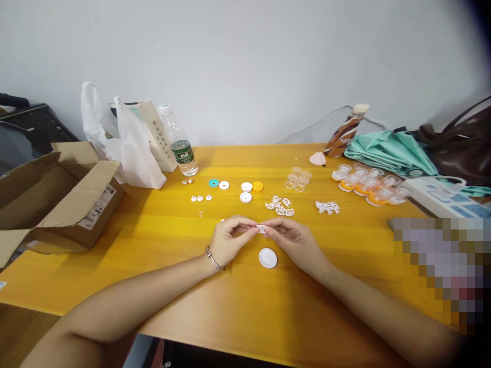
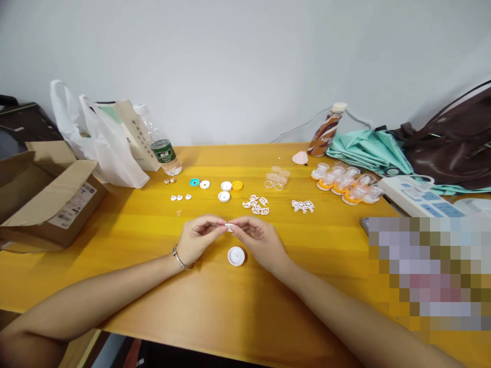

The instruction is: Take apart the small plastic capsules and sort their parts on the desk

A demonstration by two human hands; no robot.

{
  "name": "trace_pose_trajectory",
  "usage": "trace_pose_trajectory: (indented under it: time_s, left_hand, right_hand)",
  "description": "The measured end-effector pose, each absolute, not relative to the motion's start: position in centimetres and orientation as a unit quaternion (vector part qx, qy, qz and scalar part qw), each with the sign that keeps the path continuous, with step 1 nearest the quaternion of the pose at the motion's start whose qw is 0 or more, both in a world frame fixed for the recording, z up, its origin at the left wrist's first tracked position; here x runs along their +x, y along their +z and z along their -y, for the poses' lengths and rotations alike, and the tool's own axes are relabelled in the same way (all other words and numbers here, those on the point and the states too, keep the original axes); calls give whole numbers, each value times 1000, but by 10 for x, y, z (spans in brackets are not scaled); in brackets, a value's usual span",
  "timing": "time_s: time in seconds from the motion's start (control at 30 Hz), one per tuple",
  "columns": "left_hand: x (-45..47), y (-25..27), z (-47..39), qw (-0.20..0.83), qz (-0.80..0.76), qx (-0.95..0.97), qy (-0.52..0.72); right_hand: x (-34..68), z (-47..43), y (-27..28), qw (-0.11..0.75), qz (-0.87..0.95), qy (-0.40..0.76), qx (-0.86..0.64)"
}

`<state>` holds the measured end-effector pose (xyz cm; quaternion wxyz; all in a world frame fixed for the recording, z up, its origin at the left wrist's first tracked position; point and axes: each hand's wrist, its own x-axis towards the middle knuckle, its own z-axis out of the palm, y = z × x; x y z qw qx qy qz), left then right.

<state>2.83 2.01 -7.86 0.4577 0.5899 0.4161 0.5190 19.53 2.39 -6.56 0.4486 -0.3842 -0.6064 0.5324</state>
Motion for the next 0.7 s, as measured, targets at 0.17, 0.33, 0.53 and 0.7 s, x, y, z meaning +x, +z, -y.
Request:
trace_pose_trajectory:
  time_s: [0.17,0.33,0.53,0.7]
  left_hand:
    - [30,-75,-18,485,-439,559,509]
    - [35,-71,-16,524,-443,531,497]
    - [39,-70,-15,554,-440,490,509]
    - [38,-73,-18,602,-422,458,500]
  right_hand:
    - [195,-20,-66,455,629,518,-358]
    - [195,-19,-60,452,603,561,-343]
    - [196,-22,-64,450,566,601,-342]
    - [195,-22,-68,439,559,609,-351]
